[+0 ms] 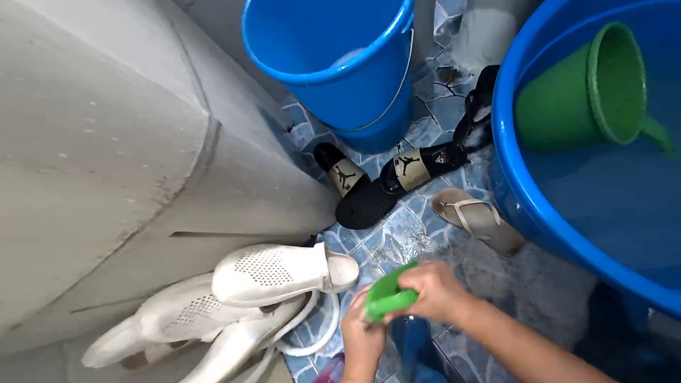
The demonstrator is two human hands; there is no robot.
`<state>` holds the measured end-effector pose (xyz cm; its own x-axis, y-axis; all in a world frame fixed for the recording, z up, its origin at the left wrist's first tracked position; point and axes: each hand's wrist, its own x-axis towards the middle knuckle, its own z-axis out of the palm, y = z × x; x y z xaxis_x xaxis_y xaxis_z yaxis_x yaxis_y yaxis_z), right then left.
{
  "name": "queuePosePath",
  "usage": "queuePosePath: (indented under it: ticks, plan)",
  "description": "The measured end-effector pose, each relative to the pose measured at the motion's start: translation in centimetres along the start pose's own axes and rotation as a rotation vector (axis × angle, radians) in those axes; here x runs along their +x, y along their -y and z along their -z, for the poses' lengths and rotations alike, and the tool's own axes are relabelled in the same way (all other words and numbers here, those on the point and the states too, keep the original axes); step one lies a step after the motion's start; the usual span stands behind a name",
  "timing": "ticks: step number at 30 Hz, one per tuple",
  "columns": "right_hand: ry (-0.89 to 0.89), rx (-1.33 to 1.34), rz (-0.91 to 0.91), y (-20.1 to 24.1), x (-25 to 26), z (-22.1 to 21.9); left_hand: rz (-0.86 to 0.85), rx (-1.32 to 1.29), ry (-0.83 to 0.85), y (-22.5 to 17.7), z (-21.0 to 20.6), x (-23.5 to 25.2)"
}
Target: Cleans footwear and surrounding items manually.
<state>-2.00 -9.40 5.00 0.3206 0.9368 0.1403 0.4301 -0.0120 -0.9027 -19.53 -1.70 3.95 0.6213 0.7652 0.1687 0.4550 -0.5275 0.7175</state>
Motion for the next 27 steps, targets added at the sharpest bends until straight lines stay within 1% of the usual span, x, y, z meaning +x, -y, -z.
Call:
queuePosePath:
  ticks: [2, 3, 4, 5, 6, 7, 8, 9, 10, 11, 12, 14, 15, 16, 17, 18, 19, 20, 22, 23, 24, 25, 26, 27]
  plan:
    - [0.259, -0.127, -0.361, -2.9, 0.2, 2.1, 0.019, -0.048, 0.018, 0.1, 0.4, 0.3]
    - [0.323, -0.164, -0.511, -4.1, 0.5, 3.3, 0.018, -0.067, 0.025, 0.3, 0.4, 0.4]
    - [0.284, -0.138, -0.598, -4.5, 0.5, 4.1, 0.016, -0.095, 0.037, 0.4, 0.3, 0.4]
    - [0.181, -0.072, -0.606, -3.9, 0.3, 4.6, 0.017, -0.128, 0.047, 0.5, 0.0, 0.3]
    - [0.089, 0.007, -0.548, -2.4, 0.1, 4.6, 0.022, -0.159, 0.05, 0.4, -0.4, -0.1]
    - [0.033, 0.098, -0.443, -0.5, 0.0, 4.2, 0.018, -0.184, 0.038, 0.3, -0.9, -0.6]
    - [0.016, 0.164, -0.296, 1.3, 0.2, 3.5, -0.004, -0.194, 0.004, 0.2, -1.5, -0.8]
    - [0.036, 0.183, -0.144, 2.4, 0.3, 2.4, -0.021, -0.194, -0.019, 0.2, -1.8, -1.0]
    - [0.053, 0.132, -0.037, 2.5, 0.1, 1.3, -0.021, -0.216, -0.002, 0.3, -1.7, -1.1]
    - [0.064, 0.043, -0.024, 1.5, -0.4, 0.6, 0.009, -0.201, -0.011, 0.4, -1.6, -1.0]
    - [0.13, -0.057, -0.125, -0.1, -0.7, 0.8, 0.056, -0.184, -0.008, 0.4, -1.5, -0.8]
    - [0.338, -0.182, -0.499, -3.9, -0.4, 2.9, 0.124, -0.19, 0.012, 0.8, -1.2, -0.8]
    - [0.368, -0.202, -0.639, -5.4, -0.5, 3.8, 0.136, -0.194, 0.017, 1.0, -1.0, -1.3]
    - [0.311, -0.169, -0.723, -6.2, -0.7, 4.4, 0.133, -0.196, 0.019, 1.3, -0.9, -1.6]
    - [0.211, -0.113, -0.75, -5.8, -0.8, 4.9, 0.132, -0.193, 0.016, 1.5, -0.9, -1.7]
    - [0.117, -0.036, -0.731, -4.5, -0.7, 4.9, 0.142, -0.182, 0.023, 1.5, -0.8, -1.9]
    - [0.048, 0.072, -0.674, -2.5, -0.4, 4.4, 0.159, -0.166, 0.041, 1.3, -0.6, -2.0]
    - [0.021, 0.178, -0.564, -0.5, 0.0, 3.4, 0.169, -0.141, 0.056, 1.1, -0.4, -1.9]
    - [0.078, 0.267, -0.265, 2.2, 0.6, 0.6, 0.139, -0.033, 0.042, 0.5, -0.1, -1.8]
    - [0.109, 0.232, -0.148, 2.1, 0.5, -0.6, 0.101, 0.015, 0.027, 0.4, 0.0, -1.8]
    - [0.126, 0.167, -0.12, 0.8, 0.0, -1.2, 0.082, 0.024, 0.021, 0.7, 0.0, -1.8]
    - [0.174, 0.075, -0.196, -1.3, -0.7, -1.1, 0.093, 0.001, 0.018, 1.1, 0.0, -1.7]
    - [0.273, -0.055, -0.328, -4.0, -1.3, -0.2, 0.126, -0.029, 0.024, 1.5, 0.0, -1.7]
    - [0.415, -0.159, -0.514, -6.6, -1.8, 1.0, 0.142, -0.041, 0.034, 1.9, -0.1, -1.8]
